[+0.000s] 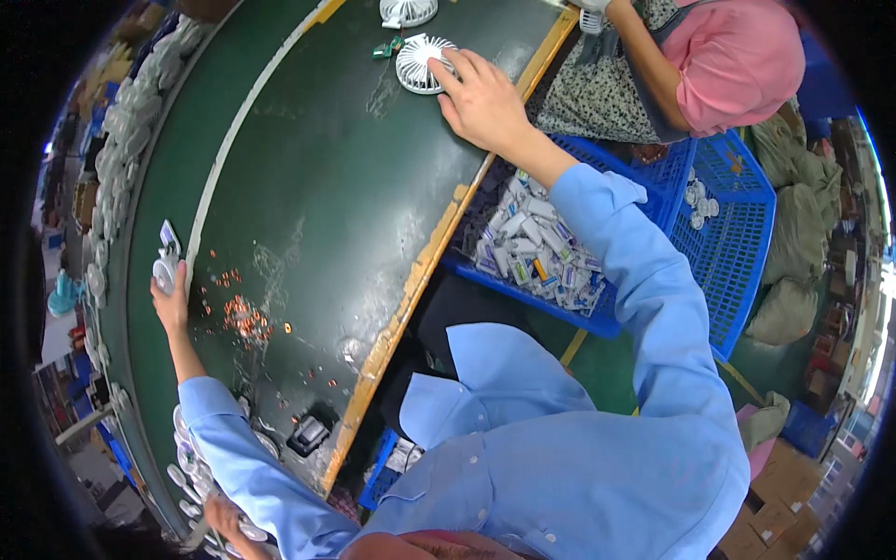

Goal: Assembling small handheld fans by connecting circuit boards, batteries, and plastic casings.

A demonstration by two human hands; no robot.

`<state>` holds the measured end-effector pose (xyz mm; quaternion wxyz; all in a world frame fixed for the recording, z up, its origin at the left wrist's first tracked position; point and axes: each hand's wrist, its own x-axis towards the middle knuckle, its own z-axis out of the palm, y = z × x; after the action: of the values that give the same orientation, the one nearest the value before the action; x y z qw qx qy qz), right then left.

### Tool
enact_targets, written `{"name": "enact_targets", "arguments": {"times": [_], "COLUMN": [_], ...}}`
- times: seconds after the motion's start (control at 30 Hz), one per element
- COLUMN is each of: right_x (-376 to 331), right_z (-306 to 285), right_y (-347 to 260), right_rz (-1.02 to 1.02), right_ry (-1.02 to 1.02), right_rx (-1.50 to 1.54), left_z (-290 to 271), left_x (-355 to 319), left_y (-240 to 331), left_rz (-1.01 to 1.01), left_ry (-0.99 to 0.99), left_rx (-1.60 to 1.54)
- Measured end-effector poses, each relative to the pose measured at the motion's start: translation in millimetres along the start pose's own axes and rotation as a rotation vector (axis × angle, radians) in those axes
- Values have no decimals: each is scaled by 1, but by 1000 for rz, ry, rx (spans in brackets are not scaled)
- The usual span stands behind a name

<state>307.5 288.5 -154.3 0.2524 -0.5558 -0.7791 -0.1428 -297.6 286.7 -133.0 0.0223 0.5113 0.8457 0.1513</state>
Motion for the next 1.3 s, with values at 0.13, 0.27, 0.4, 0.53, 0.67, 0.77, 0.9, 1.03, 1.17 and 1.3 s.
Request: {"name": "enact_targets", "arguments": {"times": [0.13,0.27,0.4,0.53,0.67,0.77,0.9,1.03,1.17,1.3], "right_x": [9,-29,-86,-117,-111,-88,-75,-104,-148,-180], "right_z": [2,-36,-59,-85,-114,-148,-185,-193,-185,-194], "right_y": [-2,-53,-104,-132,-143,-163,-200,-213,-186,-155], "right_rz": [139,110,-47,-31,44,46,39,245,467,385], "right_ry": [-17,55,46,16,77,63,16,-650,-1012,-1123], "right_rx": [-46,270,608,785,881,982,1033,1636,1884,2313], "left_z": [30,31,7,-62,-131,-165,-163,-163,-154,-111], "left_x": [25,24,0,-41,-123,-195,-275,-334,-344,-334], "left_y": [-19,-15,8,48,112,143,188,196,197,175], "left_rz": [47,-79,41,402,649,872,938,785,454,156], "left_ry": [136,106,316,607,526,554,378,282,-100,-780], "left_rx": [115,-79,-169,-239,-466,-517,-851,-899,-756,-942]}}
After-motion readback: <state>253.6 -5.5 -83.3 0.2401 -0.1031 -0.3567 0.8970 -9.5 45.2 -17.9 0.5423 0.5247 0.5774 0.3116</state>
